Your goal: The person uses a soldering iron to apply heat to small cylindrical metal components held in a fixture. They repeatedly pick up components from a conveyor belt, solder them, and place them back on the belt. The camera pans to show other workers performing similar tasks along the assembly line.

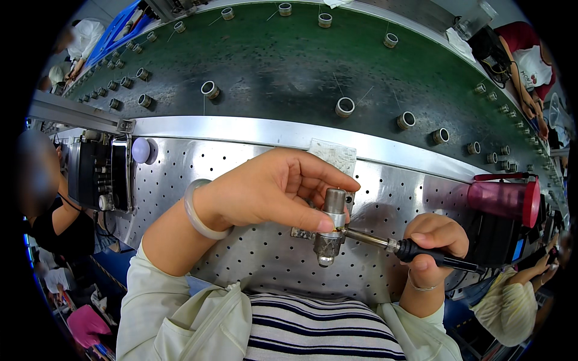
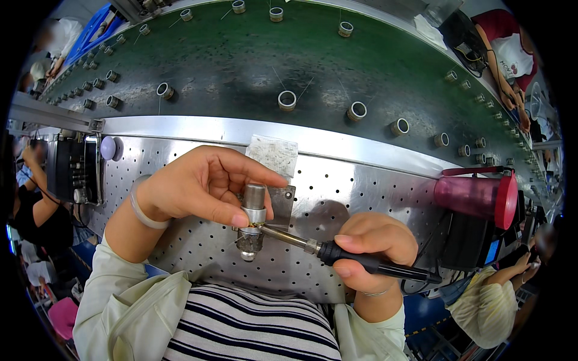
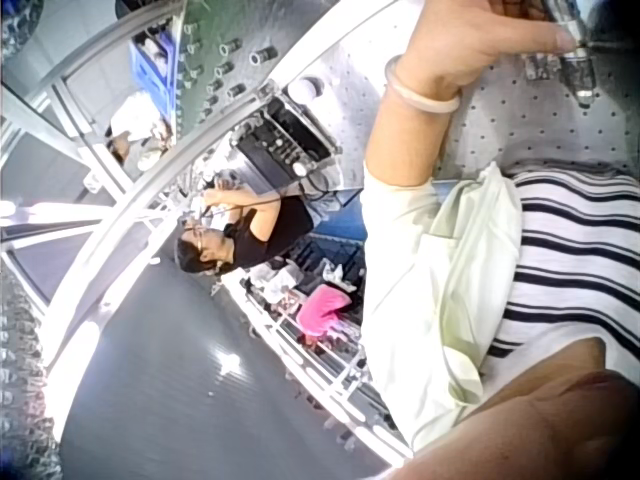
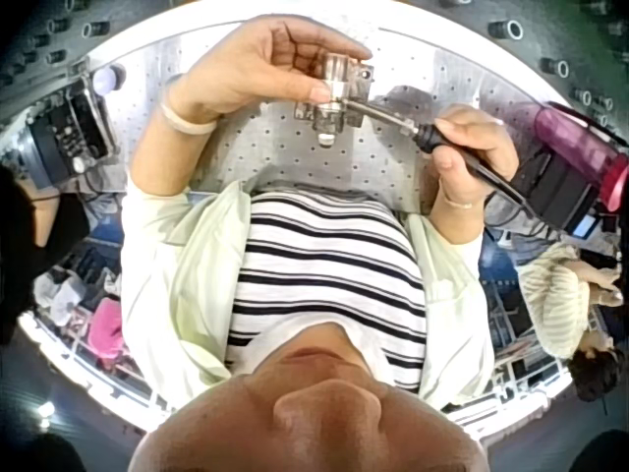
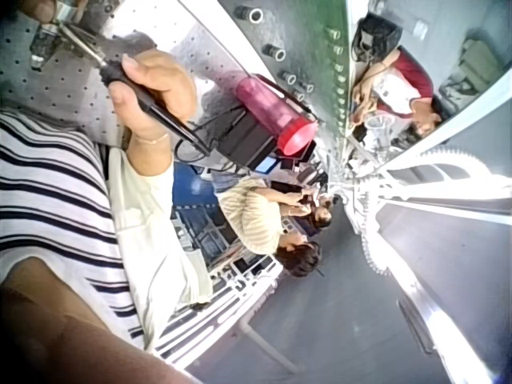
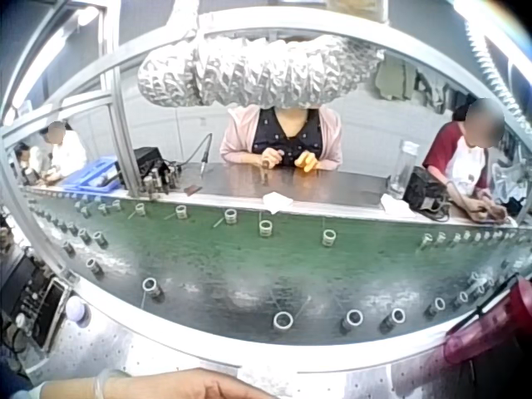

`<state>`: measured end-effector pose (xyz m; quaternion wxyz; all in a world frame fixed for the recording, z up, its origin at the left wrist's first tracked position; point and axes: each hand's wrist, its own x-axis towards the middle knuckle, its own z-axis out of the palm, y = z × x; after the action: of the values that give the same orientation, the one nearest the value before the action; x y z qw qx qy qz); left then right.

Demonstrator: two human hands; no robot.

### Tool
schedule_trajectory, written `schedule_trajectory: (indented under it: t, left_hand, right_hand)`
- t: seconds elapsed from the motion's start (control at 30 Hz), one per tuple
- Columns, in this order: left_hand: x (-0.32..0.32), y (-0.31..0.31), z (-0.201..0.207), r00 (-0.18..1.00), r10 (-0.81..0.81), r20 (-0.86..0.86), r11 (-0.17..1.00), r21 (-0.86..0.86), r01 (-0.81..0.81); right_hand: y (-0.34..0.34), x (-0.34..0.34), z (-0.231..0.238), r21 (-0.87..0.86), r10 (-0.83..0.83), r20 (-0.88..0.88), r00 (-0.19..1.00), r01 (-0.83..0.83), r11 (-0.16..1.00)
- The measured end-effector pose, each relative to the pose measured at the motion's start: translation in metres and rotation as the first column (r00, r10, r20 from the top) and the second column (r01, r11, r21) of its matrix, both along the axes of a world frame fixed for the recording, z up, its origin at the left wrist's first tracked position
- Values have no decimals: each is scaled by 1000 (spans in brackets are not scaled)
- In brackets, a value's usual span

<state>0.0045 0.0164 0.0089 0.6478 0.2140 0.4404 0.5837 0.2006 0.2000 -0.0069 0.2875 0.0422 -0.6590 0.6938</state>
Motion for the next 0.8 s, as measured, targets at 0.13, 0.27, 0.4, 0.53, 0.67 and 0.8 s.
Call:
schedule_trajectory:
  t: [0.13, 0.27, 0.4, 0.53, 0.67, 0.8]
  left_hand:
    - [1, 1, 2, 1000, 10, -1, 1000, -10, -10]
    - [2, 4, 2, 1000, 6, 19, 1000, -2, -6]
    - [-2, 2, -4, 999, -30, 17, 999, 16, 30]
    - [-6, -3, -8, 994, 72, 80, 995, 67, -77]
    - [-59, 8, -7, 831, 473, -293, 880, 130, -456]
    - [-171, -45, -32, -254, 278, -926, 639, 376, -671]
  right_hand:
    - [0, 0, 1, 23, -9, 11, 1000, 9, 1000]
    - [-3, 2, 1, -73, -93, 26, 995, 95, 993]
    - [-3, -1, 5, -159, -72, 22, 997, 75, 984]
    - [-13, -5, 14, -217, -168, 55, 984, 176, 960]
    - [-5, 5, 16, -239, -297, 145, 944, 325, 915]
    - [-6, 3, 8, -242, -281, 68, 957, 289, 926]
